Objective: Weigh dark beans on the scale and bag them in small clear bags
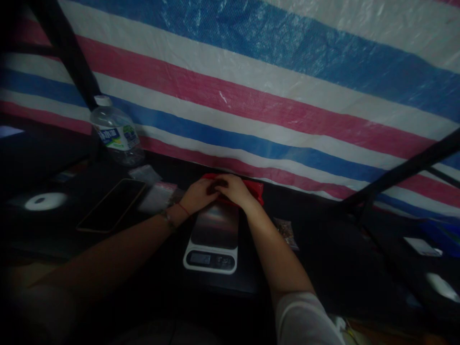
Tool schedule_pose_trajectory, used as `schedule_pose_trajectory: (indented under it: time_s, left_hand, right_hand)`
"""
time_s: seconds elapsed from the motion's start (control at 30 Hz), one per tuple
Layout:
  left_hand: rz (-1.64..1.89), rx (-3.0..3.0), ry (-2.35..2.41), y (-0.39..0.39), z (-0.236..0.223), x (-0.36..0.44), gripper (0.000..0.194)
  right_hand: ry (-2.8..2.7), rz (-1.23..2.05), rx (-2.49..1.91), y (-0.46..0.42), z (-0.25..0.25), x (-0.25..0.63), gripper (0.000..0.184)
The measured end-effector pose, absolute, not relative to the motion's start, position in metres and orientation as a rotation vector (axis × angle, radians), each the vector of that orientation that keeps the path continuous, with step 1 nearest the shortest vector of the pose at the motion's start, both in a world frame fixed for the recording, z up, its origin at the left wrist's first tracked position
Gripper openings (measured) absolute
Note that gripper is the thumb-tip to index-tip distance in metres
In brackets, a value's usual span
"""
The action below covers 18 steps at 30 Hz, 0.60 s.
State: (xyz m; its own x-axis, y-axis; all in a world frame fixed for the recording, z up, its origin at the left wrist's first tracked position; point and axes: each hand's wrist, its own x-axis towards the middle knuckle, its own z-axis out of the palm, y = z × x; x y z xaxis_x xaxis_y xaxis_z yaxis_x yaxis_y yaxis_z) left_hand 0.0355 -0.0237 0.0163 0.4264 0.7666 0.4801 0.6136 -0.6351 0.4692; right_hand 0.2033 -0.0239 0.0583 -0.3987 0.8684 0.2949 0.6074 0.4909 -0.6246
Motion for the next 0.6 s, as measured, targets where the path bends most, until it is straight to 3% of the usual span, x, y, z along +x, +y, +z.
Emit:
schedule_pose_trajectory:
  time_s: [0.3, 0.6]
  left_hand:
    - [1.013, 2.414, 1.261, -0.022, 0.013, 0.036, 0.03]
    - [1.098, 2.369, 1.241, -0.024, 0.014, 0.035, 0.034]
  right_hand:
    - [-2.169, 0.576, -1.206, -0.023, 0.06, 0.207, 0.033]
    - [-2.191, 0.334, -1.257, -0.025, 0.069, 0.205, 0.036]
